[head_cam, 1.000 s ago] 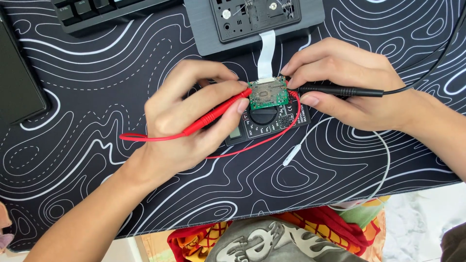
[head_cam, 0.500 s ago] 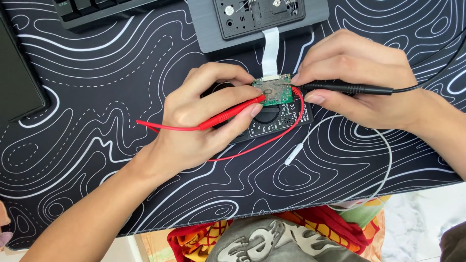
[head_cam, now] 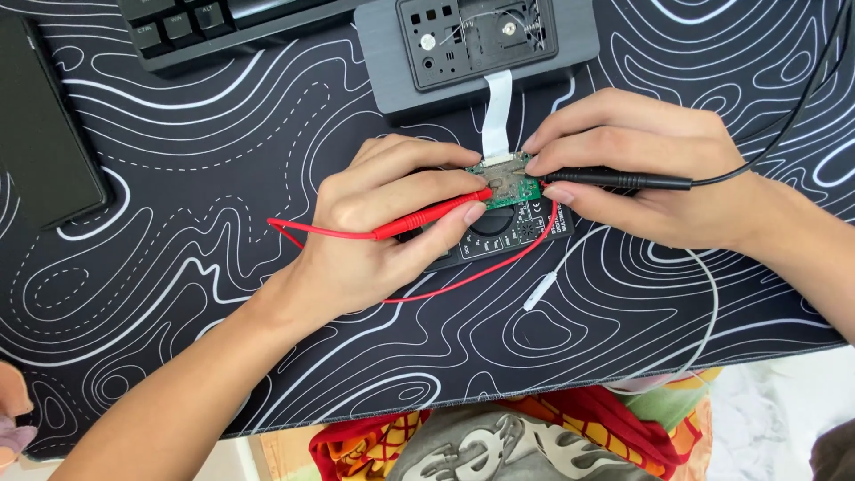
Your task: Testing a circuit board's components and connections using a digital multimeter's probes.
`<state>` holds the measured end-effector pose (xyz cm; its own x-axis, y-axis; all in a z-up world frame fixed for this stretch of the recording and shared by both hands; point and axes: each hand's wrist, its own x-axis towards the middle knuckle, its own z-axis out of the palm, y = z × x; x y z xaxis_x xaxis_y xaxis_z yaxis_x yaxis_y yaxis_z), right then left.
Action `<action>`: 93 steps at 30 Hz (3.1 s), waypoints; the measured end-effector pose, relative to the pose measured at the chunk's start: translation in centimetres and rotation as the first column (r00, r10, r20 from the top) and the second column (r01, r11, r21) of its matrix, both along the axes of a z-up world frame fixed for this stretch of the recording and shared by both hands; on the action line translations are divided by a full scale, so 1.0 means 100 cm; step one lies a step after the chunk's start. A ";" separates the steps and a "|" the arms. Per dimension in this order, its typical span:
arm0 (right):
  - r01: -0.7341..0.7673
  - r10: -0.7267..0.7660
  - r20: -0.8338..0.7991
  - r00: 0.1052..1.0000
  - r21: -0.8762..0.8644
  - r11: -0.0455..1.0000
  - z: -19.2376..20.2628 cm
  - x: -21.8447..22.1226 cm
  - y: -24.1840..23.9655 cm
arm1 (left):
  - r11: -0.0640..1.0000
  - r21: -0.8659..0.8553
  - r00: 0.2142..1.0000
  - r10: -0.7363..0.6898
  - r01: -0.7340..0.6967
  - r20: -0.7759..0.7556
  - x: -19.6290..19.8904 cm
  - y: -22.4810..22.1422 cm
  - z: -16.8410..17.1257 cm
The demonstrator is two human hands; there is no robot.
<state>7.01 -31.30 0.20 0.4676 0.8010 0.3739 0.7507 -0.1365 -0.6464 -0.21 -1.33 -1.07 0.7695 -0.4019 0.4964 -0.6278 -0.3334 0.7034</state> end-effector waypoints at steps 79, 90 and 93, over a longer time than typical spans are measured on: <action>-0.029 0.030 0.192 0.981 -0.007 1.000 -0.001 -0.005 0.001 | 0.999 0.000 0.997 -0.035 0.035 -0.067 0.010 0.012 0.023; 0.079 -0.111 0.382 0.917 0.099 0.992 0.001 -0.016 0.017 | 0.993 -0.112 0.998 0.017 -0.024 -0.062 -0.013 -0.012 0.039; 0.067 -0.105 0.412 0.905 0.105 0.992 0.000 -0.016 0.018 | 0.995 -0.098 0.998 0.023 -0.029 -0.060 -0.013 -0.015 0.038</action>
